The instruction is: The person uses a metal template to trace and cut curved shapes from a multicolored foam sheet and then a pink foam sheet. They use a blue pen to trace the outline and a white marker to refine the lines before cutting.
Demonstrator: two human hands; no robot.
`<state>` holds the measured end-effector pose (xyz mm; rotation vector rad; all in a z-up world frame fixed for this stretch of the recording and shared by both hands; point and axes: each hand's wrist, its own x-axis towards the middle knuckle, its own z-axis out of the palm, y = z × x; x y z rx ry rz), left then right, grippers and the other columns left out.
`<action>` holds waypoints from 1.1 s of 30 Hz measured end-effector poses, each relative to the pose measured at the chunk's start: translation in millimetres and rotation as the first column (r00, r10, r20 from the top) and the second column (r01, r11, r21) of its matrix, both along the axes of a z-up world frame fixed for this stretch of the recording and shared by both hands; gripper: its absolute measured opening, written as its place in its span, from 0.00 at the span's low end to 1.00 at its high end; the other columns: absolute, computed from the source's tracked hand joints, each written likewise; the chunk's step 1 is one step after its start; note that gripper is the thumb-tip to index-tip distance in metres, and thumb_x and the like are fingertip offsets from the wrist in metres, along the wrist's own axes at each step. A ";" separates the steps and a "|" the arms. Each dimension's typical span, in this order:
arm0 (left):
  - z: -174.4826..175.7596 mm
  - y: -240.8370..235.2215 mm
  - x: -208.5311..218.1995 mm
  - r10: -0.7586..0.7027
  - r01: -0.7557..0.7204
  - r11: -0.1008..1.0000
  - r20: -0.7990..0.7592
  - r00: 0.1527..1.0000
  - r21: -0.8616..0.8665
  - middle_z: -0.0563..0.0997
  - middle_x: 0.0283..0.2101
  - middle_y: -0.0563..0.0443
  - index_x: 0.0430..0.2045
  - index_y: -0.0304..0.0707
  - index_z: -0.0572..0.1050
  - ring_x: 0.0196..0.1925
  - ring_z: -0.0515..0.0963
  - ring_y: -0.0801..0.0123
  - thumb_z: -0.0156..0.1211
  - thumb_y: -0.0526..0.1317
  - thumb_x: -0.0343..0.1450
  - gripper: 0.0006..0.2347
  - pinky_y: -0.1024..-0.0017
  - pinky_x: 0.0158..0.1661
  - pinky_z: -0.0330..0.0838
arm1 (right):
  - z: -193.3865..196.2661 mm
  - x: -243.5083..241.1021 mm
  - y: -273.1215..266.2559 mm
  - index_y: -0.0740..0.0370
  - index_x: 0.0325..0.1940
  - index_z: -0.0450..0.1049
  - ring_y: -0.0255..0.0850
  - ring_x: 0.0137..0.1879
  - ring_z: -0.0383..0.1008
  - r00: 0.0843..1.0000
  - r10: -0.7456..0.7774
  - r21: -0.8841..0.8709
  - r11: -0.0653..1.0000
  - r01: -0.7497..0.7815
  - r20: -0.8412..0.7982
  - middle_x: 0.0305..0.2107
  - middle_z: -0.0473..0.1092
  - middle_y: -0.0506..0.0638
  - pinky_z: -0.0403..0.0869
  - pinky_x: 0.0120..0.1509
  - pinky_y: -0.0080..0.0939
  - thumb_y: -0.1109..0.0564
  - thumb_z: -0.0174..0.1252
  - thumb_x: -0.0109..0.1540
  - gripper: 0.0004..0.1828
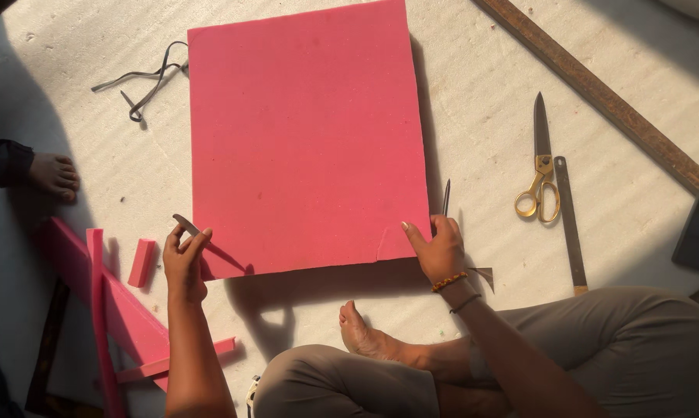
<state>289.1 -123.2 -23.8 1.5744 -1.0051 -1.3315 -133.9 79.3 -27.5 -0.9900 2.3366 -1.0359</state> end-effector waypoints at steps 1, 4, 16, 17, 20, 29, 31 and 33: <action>-3.2 -10.7 -8.4 -0.016 0.015 1.000 0.084 0.996 0.012 0.79 0.49 0.39 0.64 0.30 0.62 0.53 0.79 0.62 0.74 0.42 0.60 0.37 0.62 0.55 0.71 | -1.8 5.3 5.7 0.70 0.44 0.74 0.47 0.40 0.72 1.000 0.006 0.010 1.000 -0.006 0.006 0.38 0.70 0.57 0.74 0.45 0.47 0.37 0.68 0.58 0.31; -4.3 -22.9 -36.8 -0.018 0.024 1.000 0.293 0.956 -0.016 0.74 0.56 0.36 0.64 0.29 0.65 0.60 0.75 0.56 0.77 0.46 0.60 0.39 0.57 0.60 0.68 | -11.0 1.1 13.4 0.71 0.46 0.73 0.47 0.41 0.72 0.996 0.039 0.088 0.995 -0.046 0.081 0.39 0.71 0.58 0.74 0.44 0.48 0.36 0.70 0.56 0.34; 85.5 94.6 -239.8 -0.634 0.856 0.514 0.700 0.329 0.063 0.66 0.54 0.34 0.62 0.32 0.64 0.56 0.69 0.46 0.79 0.46 0.55 0.41 0.57 0.50 0.72 | 58.2 -111.9 29.0 0.68 0.59 0.73 0.43 0.50 0.80 0.940 0.337 -0.032 0.941 -0.336 0.042 0.47 0.76 0.59 0.79 0.46 0.40 0.49 0.62 0.64 0.25; 84.3 106.4 -260.5 -0.644 0.895 0.437 0.725 0.244 0.087 0.67 0.54 0.33 0.61 0.29 0.63 0.58 0.67 0.43 0.81 0.45 0.53 0.43 0.55 0.51 0.70 | 67.6 -120.8 30.9 0.67 0.59 0.73 0.44 0.51 0.80 0.927 0.376 -0.043 0.926 -0.376 -0.003 0.48 0.75 0.60 0.79 0.47 0.40 0.49 0.62 0.65 0.24; 73.3 133.9 -300.0 -0.576 0.923 0.364 0.809 0.116 0.126 0.70 0.55 0.36 0.60 0.29 0.64 0.56 0.70 0.44 0.81 0.44 0.52 0.42 0.54 0.53 0.70 | 83.9 -132.4 40.8 0.67 0.58 0.74 0.44 0.51 0.80 0.915 0.402 -0.007 0.915 -0.403 -0.041 0.47 0.75 0.60 0.80 0.48 0.40 0.50 0.62 0.65 0.23; 42.6 147.2 -299.5 -0.487 0.946 0.320 0.848 0.208 -0.048 0.71 0.56 0.35 0.56 0.25 0.68 0.57 0.70 0.42 0.80 0.42 0.51 0.39 0.51 0.52 0.68 | 68.3 -132.8 37.1 0.67 0.55 0.76 0.49 0.44 0.80 0.903 0.416 -0.008 0.908 -0.419 -0.106 0.41 0.75 0.61 0.77 0.47 0.47 0.51 0.63 0.63 0.21; 43.6 145.9 -296.5 -0.452 0.949 0.300 0.860 0.235 -0.102 0.71 0.58 0.37 0.58 0.27 0.69 0.59 0.71 0.43 0.78 0.40 0.54 0.36 0.52 0.55 0.69 | 66.3 -129.6 32.2 0.65 0.54 0.77 0.50 0.41 0.79 0.898 0.419 -0.011 0.905 -0.424 -0.137 0.39 0.75 0.60 0.76 0.44 0.48 0.51 0.64 0.62 0.20; 43.0 146.2 -294.0 -0.443 0.949 0.288 0.861 0.249 -0.126 0.71 0.58 0.38 0.58 0.28 0.70 0.60 0.71 0.43 0.77 0.37 0.56 0.34 0.52 0.56 0.69 | 63.6 -126.3 30.5 0.64 0.53 0.79 0.52 0.37 0.78 0.887 0.424 0.028 0.904 -0.427 -0.183 0.37 0.74 0.59 0.76 0.43 0.49 0.51 0.64 0.62 0.20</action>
